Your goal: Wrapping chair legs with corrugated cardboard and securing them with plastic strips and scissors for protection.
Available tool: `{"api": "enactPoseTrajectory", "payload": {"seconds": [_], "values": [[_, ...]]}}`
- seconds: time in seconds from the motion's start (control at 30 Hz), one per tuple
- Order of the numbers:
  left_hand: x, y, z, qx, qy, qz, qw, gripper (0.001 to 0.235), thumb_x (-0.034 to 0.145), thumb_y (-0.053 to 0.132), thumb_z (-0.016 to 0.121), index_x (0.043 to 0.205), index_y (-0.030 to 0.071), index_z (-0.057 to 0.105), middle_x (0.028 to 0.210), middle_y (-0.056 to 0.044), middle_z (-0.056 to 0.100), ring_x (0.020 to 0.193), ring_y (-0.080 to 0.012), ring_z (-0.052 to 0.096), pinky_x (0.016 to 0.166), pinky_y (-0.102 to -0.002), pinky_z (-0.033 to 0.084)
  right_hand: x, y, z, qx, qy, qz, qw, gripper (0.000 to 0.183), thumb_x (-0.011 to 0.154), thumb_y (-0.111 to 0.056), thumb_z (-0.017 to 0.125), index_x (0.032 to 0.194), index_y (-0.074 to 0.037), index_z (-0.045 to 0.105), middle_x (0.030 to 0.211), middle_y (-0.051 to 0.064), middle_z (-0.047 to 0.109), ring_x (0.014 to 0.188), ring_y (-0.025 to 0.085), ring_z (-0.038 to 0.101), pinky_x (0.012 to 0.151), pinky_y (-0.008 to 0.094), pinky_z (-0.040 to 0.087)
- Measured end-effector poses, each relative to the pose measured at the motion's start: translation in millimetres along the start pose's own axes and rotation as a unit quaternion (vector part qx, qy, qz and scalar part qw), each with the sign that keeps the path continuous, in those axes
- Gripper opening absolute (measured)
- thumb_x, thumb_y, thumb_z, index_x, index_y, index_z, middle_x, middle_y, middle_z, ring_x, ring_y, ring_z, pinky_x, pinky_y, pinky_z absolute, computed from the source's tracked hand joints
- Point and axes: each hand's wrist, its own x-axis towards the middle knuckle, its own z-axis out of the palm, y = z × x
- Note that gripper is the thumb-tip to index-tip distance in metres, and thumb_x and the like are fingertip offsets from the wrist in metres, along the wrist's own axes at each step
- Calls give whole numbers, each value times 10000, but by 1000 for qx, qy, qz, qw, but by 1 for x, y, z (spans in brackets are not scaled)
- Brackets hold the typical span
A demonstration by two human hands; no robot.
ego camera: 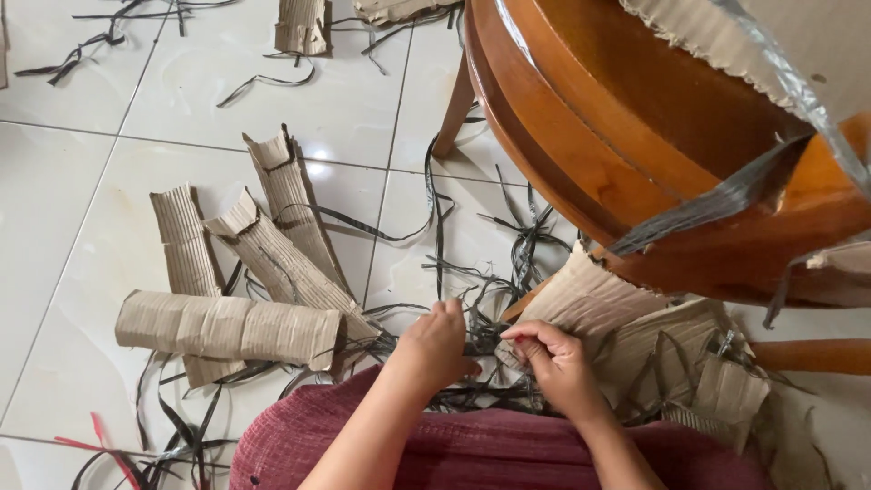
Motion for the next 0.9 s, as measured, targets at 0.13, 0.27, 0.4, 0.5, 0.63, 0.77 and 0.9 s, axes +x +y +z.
{"api": "enactPoseTrajectory", "payload": {"seconds": [0.13, 0.27, 0.4, 0.5, 0.63, 0.77, 0.9], "values": [[21, 5, 2, -161, 30, 55, 985, 812, 841, 257, 835, 1474, 114, 347, 1304, -162, 580, 1138, -371, 646, 946, -470, 532, 1, 0, -2, 13, -1, 24, 1000, 200, 976, -79, 597, 1012, -88, 793, 788, 8, 702, 671, 105, 584, 639, 245, 481], [48, -3, 15, -185, 174, 128, 959, 238, 859, 121, 572, 873, 173, 804, 769, -57, 777, 716, -274, 736, 659, -418, 562, 0, 4, -5, 26, -4, 39, 999, 194, 988, -84, 593, 1031, -71, 781, 748, 22, 673, 678, 113, 598, 632, 244, 502], [43, -11, 11, -193, 185, 112, 957, 204, 805, 125, 619, 820, 208, 805, 718, -33, 762, 701, -263, 726, 663, -415, 556, -1, 7, -7, 24, 0, 54, 998, 204, 1000, -172, 605, 1038, -75, 780, 745, 17, 653, 673, 115, 580, 632, 252, 490], [36, -15, 8, -210, 232, 142, 939, 207, 771, 118, 590, 803, 174, 786, 726, -25, 769, 707, -256, 730, 673, -400, 562, -2, 6, -7, 39, -2, 65, 997, 215, 1003, -182, 603, 1043, -76, 786, 705, 10, 595, 651, 108, 519, 611, 247, 438], [36, -13, 13, -224, 176, 86, 955, 354, 875, 270, 672, 1160, 80, 586, 1083, -145, 694, 1002, -332, 667, 837, -448, 528, -6, -2, -8, 22, -9, 73, 997, 222, 991, -172, 616, 1071, -63, 792, 731, 24, 659, 682, 129, 591, 642, 257, 485], [41, -3, 14, -187, 6, 39, 982, 846, 814, 292, 814, 1536, 190, 384, 1425, -157, 575, 1255, -354, 595, 985, -473, 523, -7, -3, -8, 32, 2, 55, 998, 216, 994, -162, 617, 1064, -70, 799, 723, 26, 647, 691, 125, 582, 670, 254, 479], [73, -3, 31, -94, -3, 119, 988, 616, 729, 245, 855, 1317, 226, 671, 1204, -38, 743, 1101, -286, 695, 908, -421, 552, -8, 4, -9, 11, 11, 42, 999, 207, 990, -166, 614, 1046, -84, 797, 794, 6, 699, 714, 98, 580, 692, 233, 473]]}}
